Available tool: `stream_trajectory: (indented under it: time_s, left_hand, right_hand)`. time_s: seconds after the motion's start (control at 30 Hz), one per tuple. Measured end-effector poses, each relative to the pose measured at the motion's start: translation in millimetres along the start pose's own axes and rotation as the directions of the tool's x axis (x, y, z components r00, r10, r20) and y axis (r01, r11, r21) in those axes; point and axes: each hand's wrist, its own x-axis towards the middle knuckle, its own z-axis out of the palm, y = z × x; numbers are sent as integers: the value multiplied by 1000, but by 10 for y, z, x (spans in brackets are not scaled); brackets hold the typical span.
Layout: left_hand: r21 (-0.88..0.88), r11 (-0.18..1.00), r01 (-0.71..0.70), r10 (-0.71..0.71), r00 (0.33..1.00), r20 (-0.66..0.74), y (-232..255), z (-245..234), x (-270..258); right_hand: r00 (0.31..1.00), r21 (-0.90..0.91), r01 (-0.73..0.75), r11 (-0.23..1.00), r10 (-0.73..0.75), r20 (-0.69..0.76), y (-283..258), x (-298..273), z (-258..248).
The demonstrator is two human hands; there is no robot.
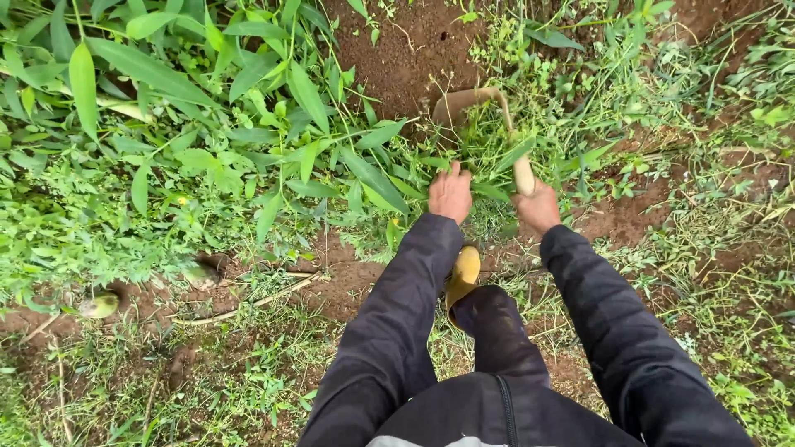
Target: The person uses a hand hoe to loosen soil and remove weeds from a garden patch. They repeatedly strike the ground with the hoe and pull up the uprooted weeds by hand, clearing the area around the base of nearby plants.
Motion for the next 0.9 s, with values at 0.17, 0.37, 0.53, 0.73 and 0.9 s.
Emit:
stream_trajectory:
  time_s: [0.17,0.37,0.53,0.73,0.9]
  left_hand:
    - [3,1000,12,-12,1000,22,-139,75,-227]
    - [48,999,11,-8,998,-55,-287,223,-440]
    - [118,993,-16,22,999,-45,-399,777,-640]
    - [99,995,-29,48,979,-198,-413,1432,-800]
    - [47,999,-28,35,986,-161,-338,1205,-752]
  right_hand:
    - [985,359,-39,932,96,-142,-342,-184,136]
    - [983,218,-101,971,131,-130,57,-257,180]
    - [981,218,-85,972,120,-151,-83,-421,91]
    - [948,225,-107,969,167,-271,287,-450,281]
    - [983,-101,-161,982,151,-101,161,-889,258]
